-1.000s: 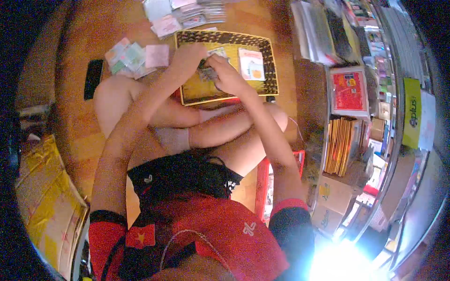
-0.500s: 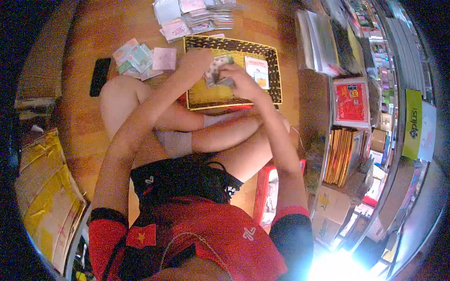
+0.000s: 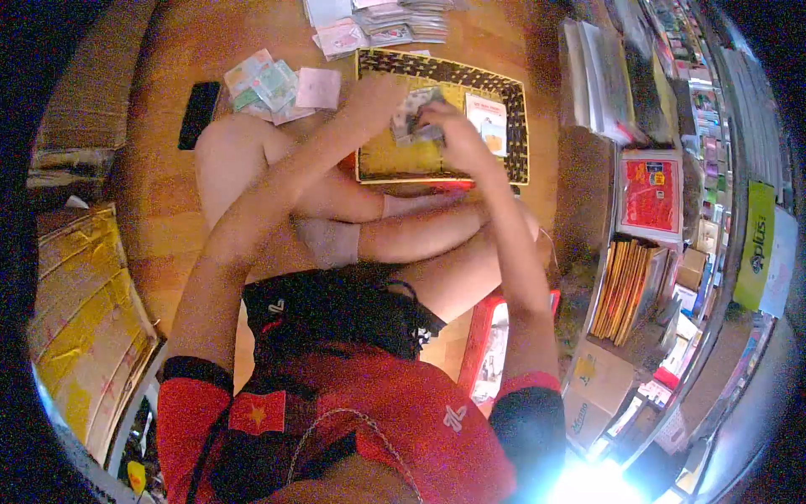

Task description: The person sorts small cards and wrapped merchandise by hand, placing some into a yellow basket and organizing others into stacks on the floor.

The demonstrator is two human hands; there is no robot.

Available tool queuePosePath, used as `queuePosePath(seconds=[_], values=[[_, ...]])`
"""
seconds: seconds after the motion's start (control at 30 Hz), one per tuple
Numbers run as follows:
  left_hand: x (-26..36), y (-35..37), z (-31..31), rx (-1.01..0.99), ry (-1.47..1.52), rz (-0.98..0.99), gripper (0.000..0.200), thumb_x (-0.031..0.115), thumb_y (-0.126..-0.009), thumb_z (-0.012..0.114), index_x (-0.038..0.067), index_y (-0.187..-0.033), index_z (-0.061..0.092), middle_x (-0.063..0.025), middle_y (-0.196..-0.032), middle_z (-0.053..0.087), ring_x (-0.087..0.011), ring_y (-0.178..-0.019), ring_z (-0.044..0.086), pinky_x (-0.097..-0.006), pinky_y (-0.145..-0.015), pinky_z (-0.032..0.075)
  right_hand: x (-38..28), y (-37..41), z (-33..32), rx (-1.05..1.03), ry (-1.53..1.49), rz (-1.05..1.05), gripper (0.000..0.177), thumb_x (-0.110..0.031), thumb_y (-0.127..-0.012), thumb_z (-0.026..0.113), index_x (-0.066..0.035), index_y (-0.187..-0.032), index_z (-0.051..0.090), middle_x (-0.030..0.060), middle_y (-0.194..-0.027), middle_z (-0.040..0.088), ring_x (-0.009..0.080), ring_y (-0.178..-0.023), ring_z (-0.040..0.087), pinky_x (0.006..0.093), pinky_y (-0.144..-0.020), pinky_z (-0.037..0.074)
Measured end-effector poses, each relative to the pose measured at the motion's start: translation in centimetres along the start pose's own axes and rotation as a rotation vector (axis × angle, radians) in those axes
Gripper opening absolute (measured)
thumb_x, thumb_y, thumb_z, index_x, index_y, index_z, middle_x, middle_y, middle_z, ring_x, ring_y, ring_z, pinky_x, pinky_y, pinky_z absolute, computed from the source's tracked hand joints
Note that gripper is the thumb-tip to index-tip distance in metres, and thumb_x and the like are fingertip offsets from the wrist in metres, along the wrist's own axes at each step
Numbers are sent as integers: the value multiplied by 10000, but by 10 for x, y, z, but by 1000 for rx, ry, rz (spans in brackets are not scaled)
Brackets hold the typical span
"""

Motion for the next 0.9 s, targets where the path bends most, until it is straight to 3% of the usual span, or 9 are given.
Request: queuePosePath(seconds=[0.07,0.23,0.37,0.47,0.57,0.63,0.73,0.87,0.9], values=[[-1,1,4,110,2,43,115,87,-720,540,24,-709,636,-178,-731,625,-310,-702,636,-401,-596,515,1,-13,-11,-63,25,78,357,140,-565,522,-4,-885,582,157,-962,563,353,-977,511,388,-843,422],[-7,-4,16,76,53,46,121,88,-724,536,15,-722,631,-188,-715,617,-334,-687,631,-407,-587,509,-7,-26,10,193,59,156,440,127,-561,537,-14,-977,571,177,-1040,550,358,-1012,500,392,-882,415],[-2,0,6,42,33,-35,114,87,-724,540,26,-721,637,-192,-712,616,-338,-693,631,-418,-586,508,-20,1,14,67,0,58,379,146,-577,480,-6,-916,552,179,-985,542,357,-1000,497,381,-878,396],[0,3,2,96,57,-12,109,80,-720,543,31,-722,641,-193,-710,617,-337,-692,632,-415,-578,511,1,3,0,10,-1,102,395,153,-576,464,-13,-922,556,177,-952,549,359,-975,506,382,-879,395],[2,1,-2,-6,10,-9,90,77,-709,555,24,-726,627,-186,-718,612,-336,-703,628,-418,-599,509,12,-11,-2,139,60,122,379,139,-591,466,-10,-929,552,175,-917,549,363,-946,511,388,-858,401],[-1,0,5,44,29,8,75,70,-689,571,23,-726,616,-179,-735,608,-337,-717,622,-420,-619,505,27,-17,17,272,137,147,378,118,-607,483,-15,-956,540,172,-931,546,363,-955,506,397,-851,403],[-1,3,5,60,37,-12,78,70,-674,582,25,-734,605,-170,-762,604,-337,-743,614,-422,-641,500,-2,-12,21,229,51,82,413,118,-601,485,-25,-985,533,170,-957,545,363,-964,501,398,-850,406],[-2,4,4,65,42,6,112,70,-672,583,29,-775,603,-164,-797,603,-331,-763,613,-418,-645,502,11,10,10,-68,34,90,488,76,-526,577,-6,-1007,562,190,-1073,542,369,-1059,473,375,-952,378],[-2,3,5,56,48,1,113,69,-672,586,29,-776,603,-163,-796,604,-328,-766,615,-416,-646,504,17,9,8,-79,9,108,485,78,-506,574,-13,-982,575,174,-1048,555,365,-1027,490,379,-922,394]])
Point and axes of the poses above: each hand's wrist, its own y-axis away from the middle knuckle, its own z-axis out of the palm, x = y × z, the point moved 4 cm from there along -y, towards the middle knuckle
